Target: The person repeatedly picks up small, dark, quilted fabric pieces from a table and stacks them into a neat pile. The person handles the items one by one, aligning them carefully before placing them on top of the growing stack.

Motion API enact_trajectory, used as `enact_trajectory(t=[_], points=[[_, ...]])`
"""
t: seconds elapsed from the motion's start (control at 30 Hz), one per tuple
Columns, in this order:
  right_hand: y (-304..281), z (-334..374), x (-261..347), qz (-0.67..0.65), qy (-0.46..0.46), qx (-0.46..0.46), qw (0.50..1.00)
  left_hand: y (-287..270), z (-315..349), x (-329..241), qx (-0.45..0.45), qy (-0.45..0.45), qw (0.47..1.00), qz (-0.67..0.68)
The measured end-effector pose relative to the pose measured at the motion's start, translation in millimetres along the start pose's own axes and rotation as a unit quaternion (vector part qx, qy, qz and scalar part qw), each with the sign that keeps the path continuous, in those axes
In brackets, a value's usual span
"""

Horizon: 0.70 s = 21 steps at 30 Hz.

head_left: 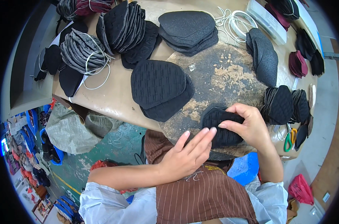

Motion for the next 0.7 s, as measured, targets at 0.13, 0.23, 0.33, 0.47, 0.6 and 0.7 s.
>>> enact_trajectory(t=[0.13, 0.23, 0.33, 0.47, 0.6, 0.7], points=[[-21.9, 19.7, -2.2, 0.104, 0.040, -0.105, 0.988, 5.5, -12.4, 6.8, 0.042, -0.024, 0.997, 0.062], [-22.3, 20.2, 4.2, 0.167, 0.036, -0.133, 0.976, 6.2, -38.5, 15.0, 0.089, -0.077, 0.984, 0.136], [-27.9, 35.1, 33.5, 0.231, -0.140, -0.188, 0.944, -20.1, -42.8, 40.5, -0.018, -0.103, 0.974, 0.200], [-19.8, 69.4, 46.8, 0.106, -0.257, -0.188, 0.942, -22.9, -29.4, 73.2, -0.103, -0.201, 0.823, 0.522], [-60.7, 92.3, 25.6, 0.092, -0.188, -0.287, 0.935, -53.5, -11.9, 119.5, -0.233, -0.255, 0.744, 0.572], [-133.3, 116.0, 3.9, 0.195, -0.071, -0.412, 0.887, -74.2, 10.0, 181.2, -0.274, -0.299, 0.734, 0.546]])
Point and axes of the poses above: each hand's wrist, its own z-axis away from the middle knuckle, its own y-axis out of the palm, x = y × z, the point moved 10 cm from there along -z, towards the middle knuckle, and after that the axes turned 6 degrees about x, right-handed, at the moved point
